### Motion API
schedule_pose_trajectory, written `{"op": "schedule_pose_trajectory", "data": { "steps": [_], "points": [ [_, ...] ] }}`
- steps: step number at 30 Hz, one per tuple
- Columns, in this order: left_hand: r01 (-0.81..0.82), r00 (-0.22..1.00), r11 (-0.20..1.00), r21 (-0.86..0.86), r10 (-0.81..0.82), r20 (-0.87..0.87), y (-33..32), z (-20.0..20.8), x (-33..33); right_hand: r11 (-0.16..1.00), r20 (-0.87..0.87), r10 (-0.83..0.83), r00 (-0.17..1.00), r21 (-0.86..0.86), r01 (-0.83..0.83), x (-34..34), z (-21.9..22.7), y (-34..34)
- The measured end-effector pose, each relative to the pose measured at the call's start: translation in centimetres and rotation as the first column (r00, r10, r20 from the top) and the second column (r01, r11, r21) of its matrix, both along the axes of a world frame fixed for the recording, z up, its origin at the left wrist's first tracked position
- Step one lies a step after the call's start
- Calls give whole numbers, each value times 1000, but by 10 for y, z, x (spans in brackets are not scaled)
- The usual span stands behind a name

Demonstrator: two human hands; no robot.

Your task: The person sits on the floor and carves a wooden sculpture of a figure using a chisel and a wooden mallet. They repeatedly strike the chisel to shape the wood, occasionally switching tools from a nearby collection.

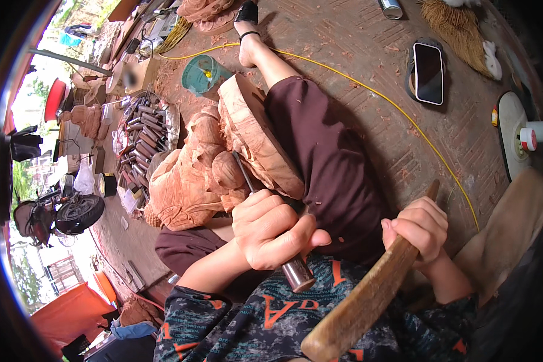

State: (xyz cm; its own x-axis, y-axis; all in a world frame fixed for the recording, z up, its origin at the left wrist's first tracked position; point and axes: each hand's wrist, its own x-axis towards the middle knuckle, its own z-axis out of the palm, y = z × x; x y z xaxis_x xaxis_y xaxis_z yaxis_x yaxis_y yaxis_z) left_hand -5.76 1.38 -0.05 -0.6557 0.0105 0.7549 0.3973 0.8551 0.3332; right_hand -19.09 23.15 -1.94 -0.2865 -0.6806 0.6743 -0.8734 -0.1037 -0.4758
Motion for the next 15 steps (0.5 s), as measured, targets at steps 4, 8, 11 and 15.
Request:
{"op": "schedule_pose_trajectory", "data": {
  "steps": [4,8,11,15],
  "points": [
    [-104,995,994,-16,104,-12,6,-3,-10,999,-27,-4,1000,-36,3,-2,-6,4],
    [-156,986,986,-60,159,50,5,-5,-14,991,-54,-78,995,109,84,-2,-3,7],
    [-105,990,989,-104,113,79,5,-2,-10,999,21,-53,998,0,53,-4,-19,13],
    [-56,996,971,-234,70,49,-6,13,-4,991,129,-44,991,131,26,-4,-28,14]
  ]
}}
